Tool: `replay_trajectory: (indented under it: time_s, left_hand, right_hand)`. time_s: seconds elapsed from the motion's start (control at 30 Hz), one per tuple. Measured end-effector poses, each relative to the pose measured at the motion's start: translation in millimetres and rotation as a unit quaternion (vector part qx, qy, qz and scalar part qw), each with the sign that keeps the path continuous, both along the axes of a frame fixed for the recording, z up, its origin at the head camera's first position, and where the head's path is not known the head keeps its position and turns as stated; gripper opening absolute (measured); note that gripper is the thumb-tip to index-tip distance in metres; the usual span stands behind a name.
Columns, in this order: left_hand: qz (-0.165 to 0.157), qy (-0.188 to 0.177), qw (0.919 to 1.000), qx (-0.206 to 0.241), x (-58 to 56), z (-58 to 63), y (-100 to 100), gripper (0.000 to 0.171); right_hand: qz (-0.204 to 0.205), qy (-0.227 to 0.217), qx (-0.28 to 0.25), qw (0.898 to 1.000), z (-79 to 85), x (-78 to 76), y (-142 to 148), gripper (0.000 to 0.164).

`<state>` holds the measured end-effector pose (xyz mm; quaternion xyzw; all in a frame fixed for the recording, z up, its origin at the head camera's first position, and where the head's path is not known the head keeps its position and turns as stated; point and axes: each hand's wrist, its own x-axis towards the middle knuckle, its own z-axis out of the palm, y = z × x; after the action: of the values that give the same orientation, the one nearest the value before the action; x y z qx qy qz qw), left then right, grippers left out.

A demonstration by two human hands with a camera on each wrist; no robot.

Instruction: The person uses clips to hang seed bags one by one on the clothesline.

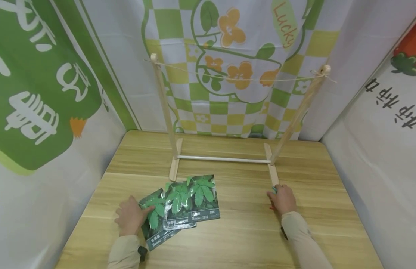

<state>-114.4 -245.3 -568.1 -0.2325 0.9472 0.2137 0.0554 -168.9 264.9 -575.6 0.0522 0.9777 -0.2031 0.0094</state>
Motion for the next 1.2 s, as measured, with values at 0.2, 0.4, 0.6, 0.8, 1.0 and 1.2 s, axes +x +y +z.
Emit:
replay_trajectory:
  time_s: [0.2,0.4,0.6,0.8,1.0,1.2]
  left_hand:
    - [-0.003,0.005,0.9999,0.016,-2.8,1.8,4,0.074]
    - [0.002,0.014,0.9993,0.034,-4.8,0.1,6,0.074]
    - [0.03,0.027,0.9963,0.076,-6.8,-2.4,4,0.084]
    - [0.041,0.049,0.9935,0.095,-8.6,-7.3,0,0.064]
    - [0.064,0.08,0.9886,0.11,-10.7,-11.5,-3,0.047]
    - [0.072,0.055,0.983,0.16,-11.3,-14.9,-10,0.047]
  right_hand:
    - [0.007,0.012,-0.001,1.0,-0.7,-0.8,2,0.041]
    - [0.009,0.014,0.006,1.0,-0.8,-1.1,4,0.035]
    - [0.01,0.001,-0.008,1.0,3.0,-1.8,5,0.033]
    - [0.006,-0.021,-0.016,1.0,5.6,-3.4,4,0.028]
    - [0.005,-0.028,-0.009,1.0,5.9,-4.4,3,0.029]
    - [0.005,-0.027,-0.005,1.0,4.1,-4.8,2,0.034]
